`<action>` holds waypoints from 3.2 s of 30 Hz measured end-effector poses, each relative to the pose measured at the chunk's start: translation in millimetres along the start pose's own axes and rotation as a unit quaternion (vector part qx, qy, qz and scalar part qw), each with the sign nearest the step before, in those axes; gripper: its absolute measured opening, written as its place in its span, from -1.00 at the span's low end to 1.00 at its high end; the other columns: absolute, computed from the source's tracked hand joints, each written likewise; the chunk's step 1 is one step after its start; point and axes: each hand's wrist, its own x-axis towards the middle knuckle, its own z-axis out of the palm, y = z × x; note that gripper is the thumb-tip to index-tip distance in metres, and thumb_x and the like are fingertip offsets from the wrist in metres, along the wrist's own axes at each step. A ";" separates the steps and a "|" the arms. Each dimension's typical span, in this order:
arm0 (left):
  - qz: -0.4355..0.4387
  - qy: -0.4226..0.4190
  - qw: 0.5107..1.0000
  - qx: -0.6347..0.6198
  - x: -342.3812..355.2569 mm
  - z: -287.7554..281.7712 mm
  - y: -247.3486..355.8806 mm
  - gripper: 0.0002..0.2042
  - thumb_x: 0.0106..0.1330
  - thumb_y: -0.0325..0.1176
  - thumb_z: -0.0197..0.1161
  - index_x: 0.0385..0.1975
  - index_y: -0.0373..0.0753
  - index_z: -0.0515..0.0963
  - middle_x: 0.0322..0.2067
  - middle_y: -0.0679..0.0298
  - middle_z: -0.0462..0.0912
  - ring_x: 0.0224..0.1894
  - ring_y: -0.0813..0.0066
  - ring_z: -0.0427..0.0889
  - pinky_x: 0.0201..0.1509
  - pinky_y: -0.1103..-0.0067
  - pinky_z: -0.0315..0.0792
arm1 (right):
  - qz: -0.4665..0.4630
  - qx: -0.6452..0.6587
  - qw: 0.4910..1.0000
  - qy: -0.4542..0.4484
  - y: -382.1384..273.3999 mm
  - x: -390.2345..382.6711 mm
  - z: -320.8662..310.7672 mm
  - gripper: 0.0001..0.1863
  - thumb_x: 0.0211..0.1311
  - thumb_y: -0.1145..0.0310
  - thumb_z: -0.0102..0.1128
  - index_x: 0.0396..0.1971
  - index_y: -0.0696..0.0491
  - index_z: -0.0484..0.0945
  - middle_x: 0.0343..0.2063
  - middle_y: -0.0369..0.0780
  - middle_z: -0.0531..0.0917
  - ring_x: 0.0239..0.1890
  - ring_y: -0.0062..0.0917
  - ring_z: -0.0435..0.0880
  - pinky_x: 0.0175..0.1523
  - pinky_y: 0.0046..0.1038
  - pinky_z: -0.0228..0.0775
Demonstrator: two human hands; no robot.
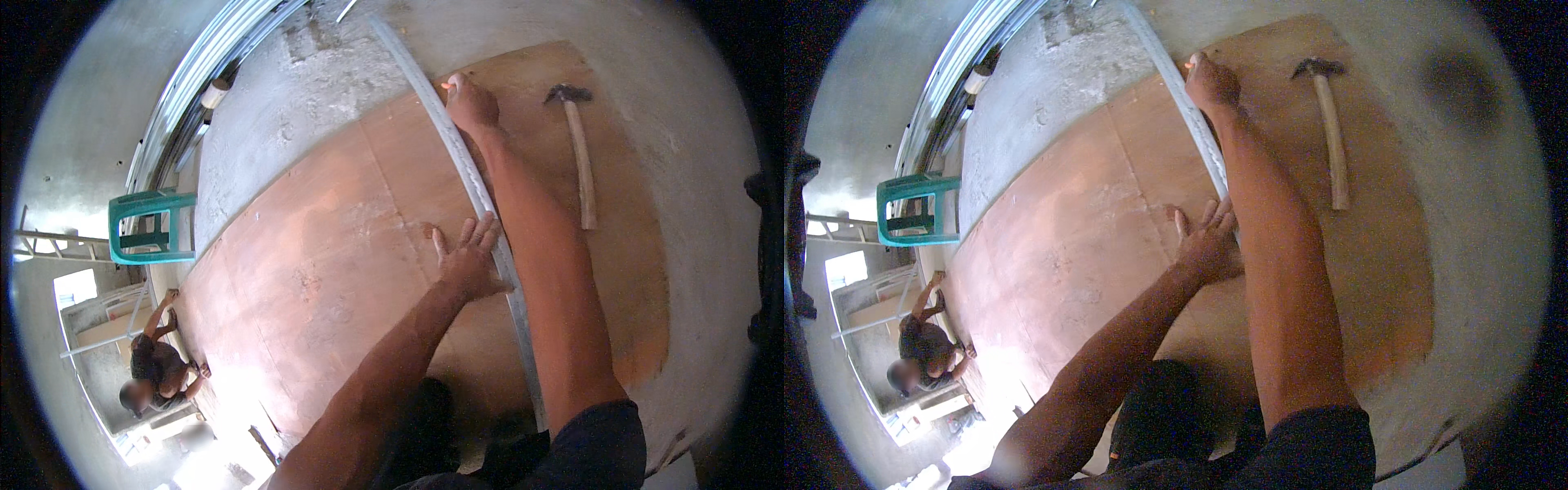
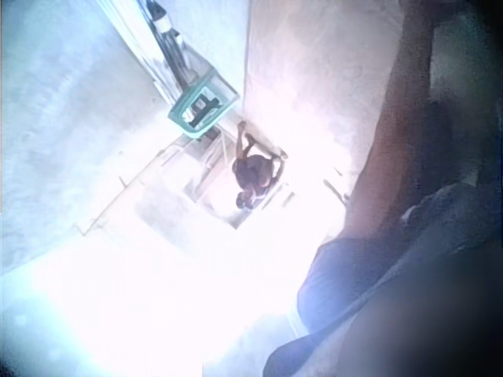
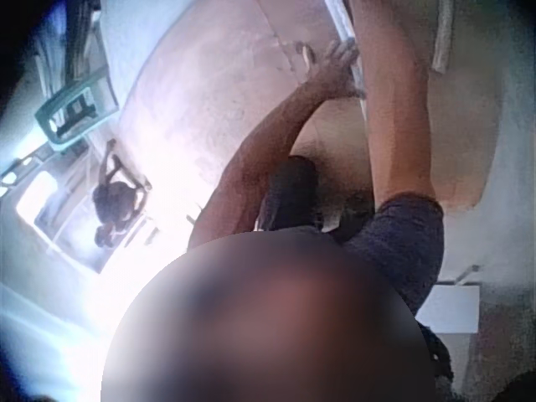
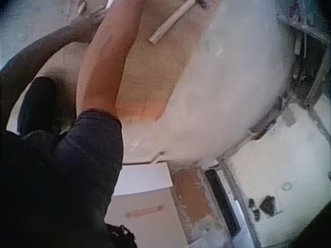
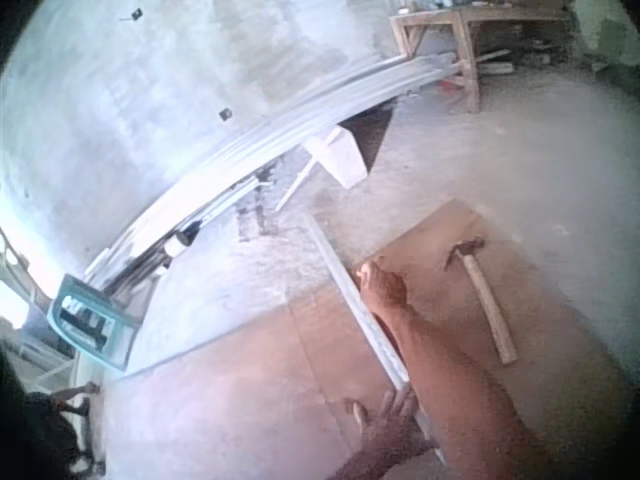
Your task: The person uses a metal ruler and pencil to measure and mark a large wooden board on the floor. They then use a hammer to tap along the marked line, likely to loosen or separate the board. Another person is present and also works on the board with a saw.
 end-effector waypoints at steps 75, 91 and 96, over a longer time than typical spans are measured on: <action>0.002 0.018 1.000 0.003 -9.1 14.7 8.2 0.20 -0.07 0.24 0.55 0.57 0.00 -0.01 0.61 0.45 -0.12 0.61 0.26 -0.04 0.44 -0.47 -0.32 | -0.113 -0.073 0.991 0.010 -5.7 28.3 33.0 -0.77 0.20 0.37 0.14 -0.16 0.07 0.62 -0.28 0.06 0.74 -0.14 0.02 0.75 0.00 0.00 0.57; 0.016 0.070 0.996 0.047 -10.7 28.1 12.3 0.26 -0.17 0.38 0.55 0.54 -0.13 0.07 0.60 0.25 -0.11 0.61 0.12 -0.03 0.38 -0.51 -0.19 | -0.108 -0.033 0.974 -0.194 97.8 -347.5 -140.5 -0.87 0.12 0.35 0.24 -0.38 0.09 0.60 -0.44 0.02 0.68 -0.36 0.03 0.69 -0.20 0.07 0.51; 0.041 0.110 0.992 0.053 -12.2 34.1 11.2 0.30 -0.20 0.37 0.58 0.53 -0.19 0.07 0.57 0.12 -0.01 0.58 0.04 0.04 0.40 -0.45 -0.13 | 0.005 -0.059 0.969 -0.240 105.5 -481.9 -195.8 -0.79 0.31 0.41 0.15 -0.11 0.06 0.66 -0.41 0.03 0.70 -0.32 0.03 0.71 -0.20 -0.03 0.54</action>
